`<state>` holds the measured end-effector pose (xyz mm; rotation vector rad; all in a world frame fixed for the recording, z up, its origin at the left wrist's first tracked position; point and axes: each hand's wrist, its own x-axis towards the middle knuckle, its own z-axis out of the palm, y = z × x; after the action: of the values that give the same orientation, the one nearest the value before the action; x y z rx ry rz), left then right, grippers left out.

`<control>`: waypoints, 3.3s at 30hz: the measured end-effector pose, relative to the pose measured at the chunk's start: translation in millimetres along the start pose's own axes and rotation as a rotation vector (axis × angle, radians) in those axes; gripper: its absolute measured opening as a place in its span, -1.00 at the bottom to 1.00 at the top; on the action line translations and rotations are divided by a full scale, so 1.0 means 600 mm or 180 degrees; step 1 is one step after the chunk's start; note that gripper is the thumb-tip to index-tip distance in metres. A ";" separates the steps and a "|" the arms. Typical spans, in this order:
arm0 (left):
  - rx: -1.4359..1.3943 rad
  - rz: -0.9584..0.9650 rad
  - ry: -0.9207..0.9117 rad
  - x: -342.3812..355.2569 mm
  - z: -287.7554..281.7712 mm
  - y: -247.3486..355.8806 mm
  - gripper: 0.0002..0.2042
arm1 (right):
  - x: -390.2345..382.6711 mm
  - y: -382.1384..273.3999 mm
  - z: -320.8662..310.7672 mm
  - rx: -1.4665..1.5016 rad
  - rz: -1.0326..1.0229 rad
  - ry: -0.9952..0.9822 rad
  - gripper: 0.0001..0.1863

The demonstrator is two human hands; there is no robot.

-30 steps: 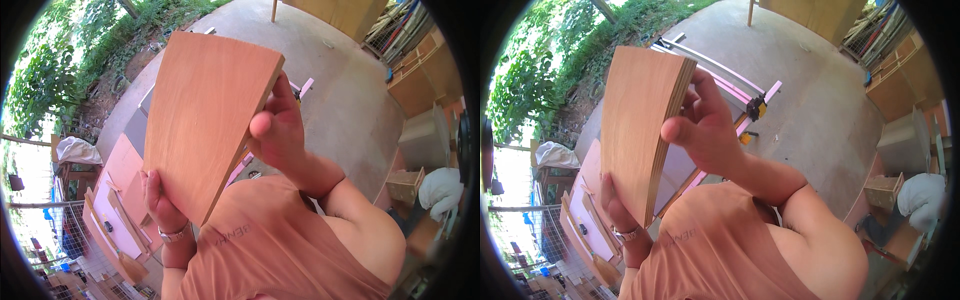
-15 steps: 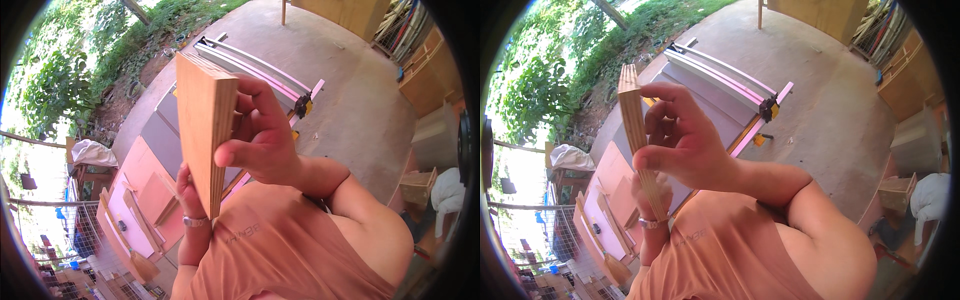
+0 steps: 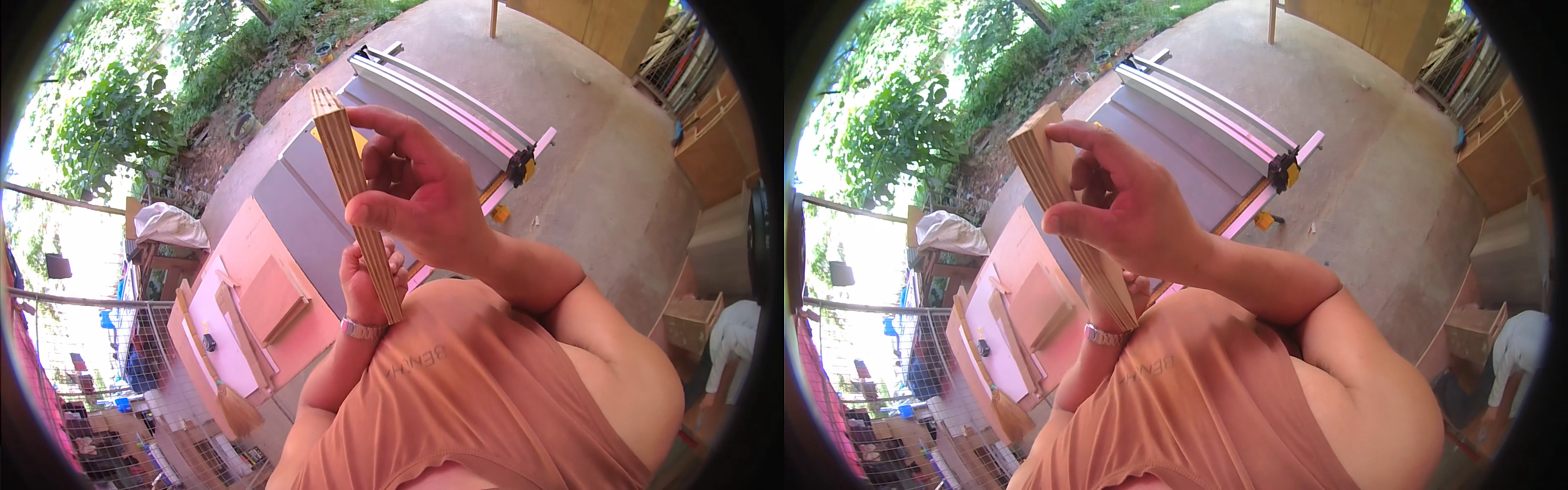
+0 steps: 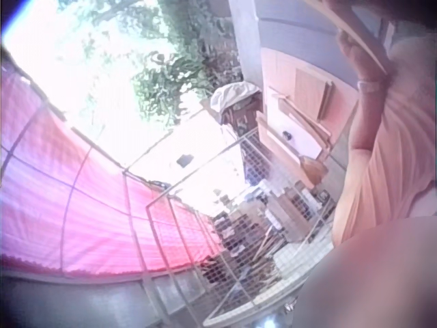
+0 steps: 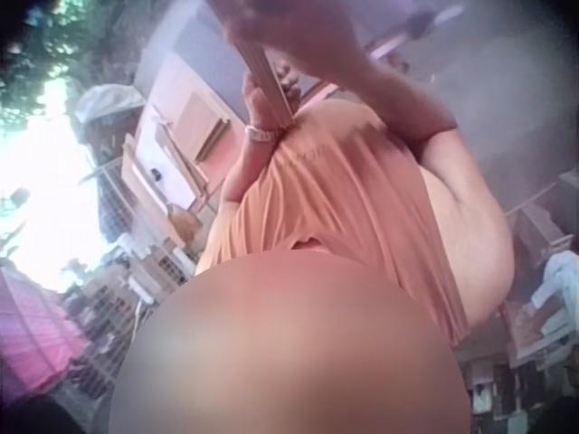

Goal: The person picks up a rectangular piece of wood, places it on a table saw, and cuts it. They then carry the cut piece to a wooden cabinet and fit it into a shelf slot.

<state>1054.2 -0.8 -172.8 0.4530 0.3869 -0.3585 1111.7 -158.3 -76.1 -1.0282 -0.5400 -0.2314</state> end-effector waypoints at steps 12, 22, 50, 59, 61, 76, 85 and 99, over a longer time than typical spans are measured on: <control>0.0732 0.0264 0.0505 0.005 0.006 -0.006 -0.67 | -0.001 0.011 -0.009 0.0120 0.0123 -0.0048 -0.28; 0.0452 0.0364 0.0564 0.011 0.034 -0.007 -0.73 | 0.005 0.022 -0.017 0.0379 0.0035 -0.0094 -0.25; 0.1252 0.1374 0.0840 0.055 0.030 0.104 -0.81 | 0.016 0.013 -0.058 -0.3655 -0.2675 0.0544 -0.18; 0.1894 0.0814 -0.0092 0.032 0.089 0.239 -0.64 | 0.003 0.048 -0.033 -0.4004 -0.0842 -0.1412 -0.49; 0.1904 0.0899 -0.0580 0.034 0.095 0.242 -0.52 | 0.001 0.044 -0.025 -0.3273 0.0089 -0.1077 -0.50; 0.1725 0.1931 -0.0491 0.131 0.032 0.096 -0.29 | -0.022 0.028 0.026 -0.2613 -0.0350 -0.0865 -0.31; 0.2428 0.2544 -0.1165 0.094 0.064 0.082 -0.61 | -0.025 0.031 0.024 -0.2491 -0.0175 -0.0868 -0.31; 0.2073 0.1795 -0.0709 0.109 0.062 0.095 -0.16 | -0.026 0.034 0.018 -0.2580 -0.0213 -0.0998 -0.26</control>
<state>1144.9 12.8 -150.4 1.1161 -0.0973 0.0299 1103.8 -139.9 -95.3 -1.8544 -0.7903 -0.3647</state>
